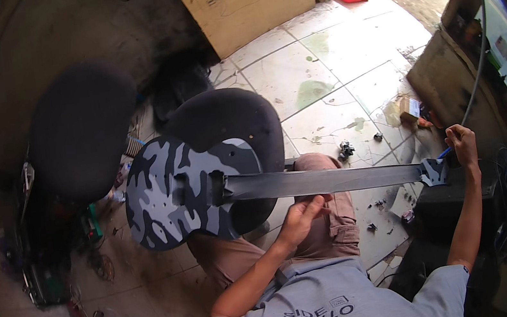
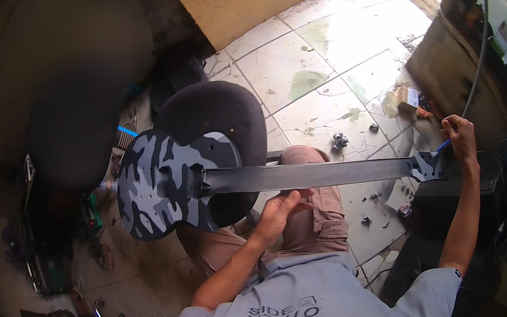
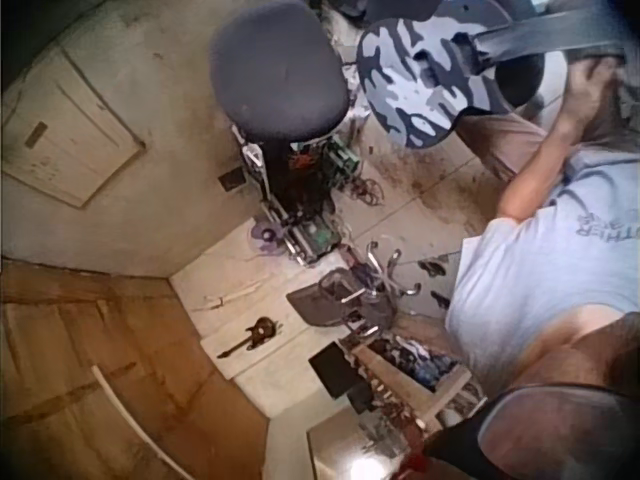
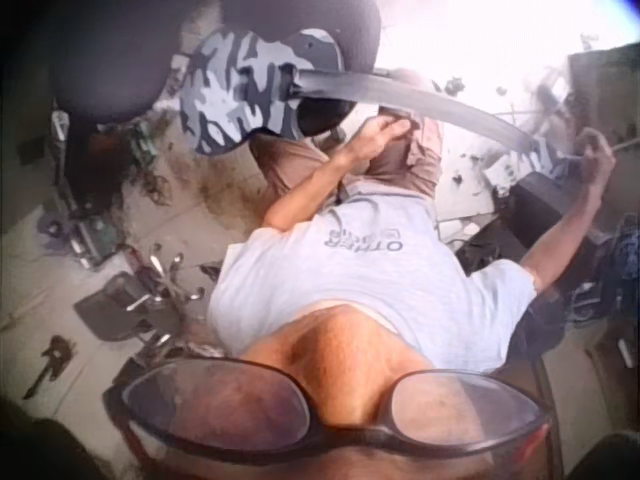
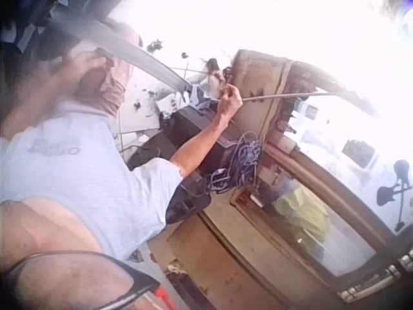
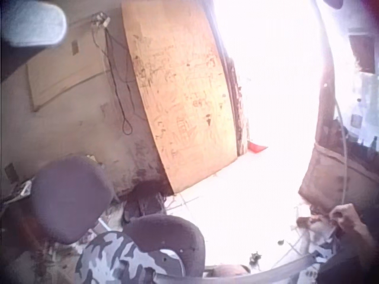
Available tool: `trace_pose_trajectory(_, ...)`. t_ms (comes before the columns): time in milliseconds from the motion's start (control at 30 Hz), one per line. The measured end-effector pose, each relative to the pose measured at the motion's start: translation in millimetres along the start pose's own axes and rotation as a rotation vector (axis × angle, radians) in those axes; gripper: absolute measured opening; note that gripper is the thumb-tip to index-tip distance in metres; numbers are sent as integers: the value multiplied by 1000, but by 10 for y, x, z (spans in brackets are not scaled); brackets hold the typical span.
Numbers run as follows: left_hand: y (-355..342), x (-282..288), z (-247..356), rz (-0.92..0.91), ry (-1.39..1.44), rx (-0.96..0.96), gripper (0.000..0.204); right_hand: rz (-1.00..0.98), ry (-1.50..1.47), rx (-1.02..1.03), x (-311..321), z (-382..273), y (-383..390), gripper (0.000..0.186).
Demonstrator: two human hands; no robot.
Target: The person cleans a guitar body with a cloth, then picks up a small piece from the floor and attaches it to the headstock of the guitar neck.
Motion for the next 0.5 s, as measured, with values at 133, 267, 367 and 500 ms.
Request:
trace_pose_trajectory(133,209,47,24,-170,-338,55,31,-15,-125,-20,-206,-681,16,10)
trace_pose_trajectory(267,321,-72,302,-230,-434,82,29,-92,138,258,-135,-592,-173,13)
trace_pose_trajectory(367,375,-114,490,-243,-489,-68,28,-33,143,420,-67,-278,-295,13)
trace_pose_trajectory(500,502,-2,768,-180,-580,-152,22,-20,409,61,-112,-951,-42,6)
Point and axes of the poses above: each hand's wrist, its own y-axis away from the middle knuckle, its own x-axis out of the back of the hand, z = x × y, the point moved 1 cm from there along -y, towards the middle knuckle, and after that the axes turned 1 degree about -x, right-handed, at the moved point
